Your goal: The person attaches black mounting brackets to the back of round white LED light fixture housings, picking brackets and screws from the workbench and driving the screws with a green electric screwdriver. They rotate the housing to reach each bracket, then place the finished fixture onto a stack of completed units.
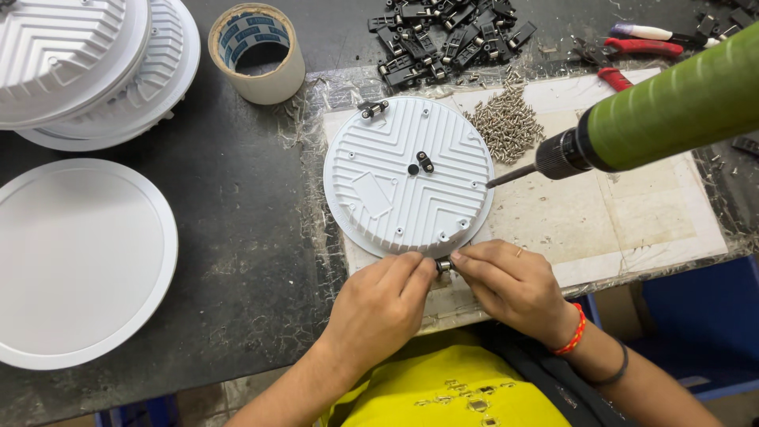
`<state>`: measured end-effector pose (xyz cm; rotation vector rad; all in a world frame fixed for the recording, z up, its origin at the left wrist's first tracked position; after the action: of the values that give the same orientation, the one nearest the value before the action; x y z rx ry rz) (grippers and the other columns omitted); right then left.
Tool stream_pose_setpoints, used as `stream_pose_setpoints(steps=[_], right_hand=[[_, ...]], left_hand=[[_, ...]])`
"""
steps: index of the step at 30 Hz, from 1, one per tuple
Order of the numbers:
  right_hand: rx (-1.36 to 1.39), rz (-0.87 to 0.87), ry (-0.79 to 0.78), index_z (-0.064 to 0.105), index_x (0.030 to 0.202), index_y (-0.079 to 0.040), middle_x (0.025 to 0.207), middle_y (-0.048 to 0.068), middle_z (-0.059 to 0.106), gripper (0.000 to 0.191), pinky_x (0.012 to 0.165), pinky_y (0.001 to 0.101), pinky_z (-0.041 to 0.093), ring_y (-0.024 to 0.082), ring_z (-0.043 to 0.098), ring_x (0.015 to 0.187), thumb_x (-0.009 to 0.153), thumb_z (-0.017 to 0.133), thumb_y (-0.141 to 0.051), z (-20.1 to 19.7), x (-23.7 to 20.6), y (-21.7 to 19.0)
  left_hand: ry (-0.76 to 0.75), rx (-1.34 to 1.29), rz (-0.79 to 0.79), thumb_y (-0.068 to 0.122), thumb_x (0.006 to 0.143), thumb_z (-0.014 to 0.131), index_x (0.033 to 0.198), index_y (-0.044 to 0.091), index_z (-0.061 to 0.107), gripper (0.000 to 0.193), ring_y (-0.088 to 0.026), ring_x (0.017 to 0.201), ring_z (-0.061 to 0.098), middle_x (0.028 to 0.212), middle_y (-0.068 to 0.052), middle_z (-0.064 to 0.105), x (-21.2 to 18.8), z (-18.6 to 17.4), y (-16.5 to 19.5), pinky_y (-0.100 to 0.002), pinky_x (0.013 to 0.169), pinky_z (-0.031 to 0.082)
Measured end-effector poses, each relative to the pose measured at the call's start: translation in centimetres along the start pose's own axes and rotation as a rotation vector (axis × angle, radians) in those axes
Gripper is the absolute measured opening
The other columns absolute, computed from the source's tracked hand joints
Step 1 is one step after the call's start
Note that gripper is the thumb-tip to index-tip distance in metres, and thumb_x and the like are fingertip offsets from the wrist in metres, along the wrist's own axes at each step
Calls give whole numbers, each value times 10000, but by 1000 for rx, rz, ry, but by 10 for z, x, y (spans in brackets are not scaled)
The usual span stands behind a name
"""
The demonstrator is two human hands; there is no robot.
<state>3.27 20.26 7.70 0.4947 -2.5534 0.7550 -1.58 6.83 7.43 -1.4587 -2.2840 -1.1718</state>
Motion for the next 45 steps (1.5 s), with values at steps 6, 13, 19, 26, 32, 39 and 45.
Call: stream_pose_setpoints(steps=[6,13,19,26,32,39,45], right_hand=[[259,387,-152,744,987,-26,838,67,729,118,645,291,560,187,720,707,877,737,-66,15,-15,39],[612,604,-259,713,1033,2,843,47,702,153,673,259,524,83,621,767,935,661,-102,31,-25,56],[614,616,-340,643,954,-19,712,54,566,157,588,292,469,142,521,625,1000,562,-145,32,-38,45],[687,391,-452,602,921,-31,770,43,557,229,627,313,474,175,532,667,1048,531,-207,22,-41,28],[673,425,-434,599,885,-28,736,52,533,249,605,324,466,193,513,644,1037,559,-221,22,-46,34],[644,321,-360,615,929,-33,765,73,589,247,624,322,480,199,569,674,1038,556,-247,15,-37,26],[317,552,-251,636,873,-42,675,103,613,285,568,362,486,252,574,573,995,578,-292,16,-22,54]], left_hand=[[-148,-202,-291,124,924,668,977,38,675,100,-345,699,677,855,-127,674,0,17,-18,-442,610,545],[-198,-726,-796,194,969,636,992,19,731,200,-168,651,716,766,-91,723,-20,44,-50,-324,622,584],[-254,-1268,-923,227,999,609,1026,5,731,255,-100,756,694,868,-44,738,-25,74,-49,-257,702,590],[-663,-1408,-893,217,880,795,1063,-17,731,304,-116,749,687,856,-61,726,-20,91,-37,-253,709,579],[-730,-1466,-1023,217,816,841,1010,-9,703,329,-139,689,699,818,-63,715,-22,100,-33,-261,651,586],[-704,-1437,-976,213,835,885,855,25,683,276,-127,618,615,726,-49,673,-21,103,-29,-250,572,518],[-556,-571,-694,336,772,859,764,64,753,292,-151,635,664,710,-37,749,40,69,-72,-290,592,535]])
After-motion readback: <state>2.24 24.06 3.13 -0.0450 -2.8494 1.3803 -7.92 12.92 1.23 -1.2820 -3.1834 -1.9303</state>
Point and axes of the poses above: each hand's wrist, its own x-axis towards the middle knuckle, its own z-axis out of the palm, y = z × x, the point moved 9 cm from there along x, towards the middle knuckle
